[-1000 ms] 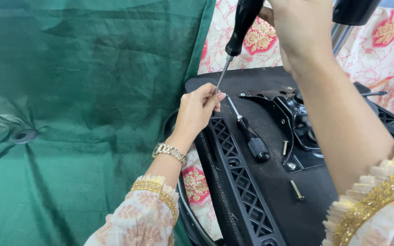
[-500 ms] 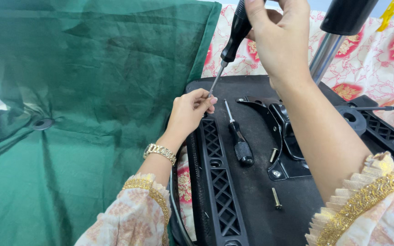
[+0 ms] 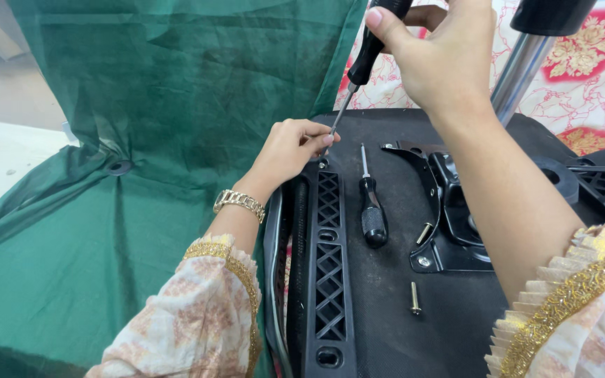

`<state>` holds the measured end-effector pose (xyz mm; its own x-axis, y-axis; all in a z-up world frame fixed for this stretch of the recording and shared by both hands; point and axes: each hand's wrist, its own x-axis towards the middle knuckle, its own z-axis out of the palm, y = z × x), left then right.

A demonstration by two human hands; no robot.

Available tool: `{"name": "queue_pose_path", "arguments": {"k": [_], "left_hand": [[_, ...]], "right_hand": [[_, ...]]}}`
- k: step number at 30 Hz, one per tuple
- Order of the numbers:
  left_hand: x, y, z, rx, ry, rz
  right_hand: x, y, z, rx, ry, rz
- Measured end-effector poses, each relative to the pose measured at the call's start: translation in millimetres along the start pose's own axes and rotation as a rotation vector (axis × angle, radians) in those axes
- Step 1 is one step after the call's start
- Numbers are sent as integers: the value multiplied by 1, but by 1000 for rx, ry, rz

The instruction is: The person uses a screwdriver to tighten screws into the underside of an overturned office chair. They repeatedly insert and tighten multiple screws along the chair's frame, securing the base components together.

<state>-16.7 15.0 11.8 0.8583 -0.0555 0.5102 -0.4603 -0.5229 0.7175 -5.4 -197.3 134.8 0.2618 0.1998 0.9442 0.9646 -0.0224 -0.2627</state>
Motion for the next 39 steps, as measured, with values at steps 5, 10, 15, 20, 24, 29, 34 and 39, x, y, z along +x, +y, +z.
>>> {"name": "queue_pose_path", "arguments": {"k": [5, 10, 15, 20, 24, 29, 34, 39], "left_hand": [[5, -3, 4, -74, 15, 95], [6, -5, 4, -74, 27, 116], [6, -5, 0, -38, 41, 129], [7, -4, -1, -51, -26, 80], [7, -4, -7, -80, -79, 60], [11, -7, -5, -92, -50, 70], [7, -10, -5, -131, -36, 88], [5, -7, -7, -145, -58, 83]], "right_hand": [[4, 3, 5, -134, -40, -204], [15, 5, 8, -119, -97, -81], [19, 9, 13, -106, -82, -51], [20, 13, 12, -249, -67, -161], [25, 5, 24, -432, 4, -238], [30, -14, 41, -260, -74, 104], [33, -31, 43, -219, -114, 36], [30, -39, 45, -299, -86, -23]]}}
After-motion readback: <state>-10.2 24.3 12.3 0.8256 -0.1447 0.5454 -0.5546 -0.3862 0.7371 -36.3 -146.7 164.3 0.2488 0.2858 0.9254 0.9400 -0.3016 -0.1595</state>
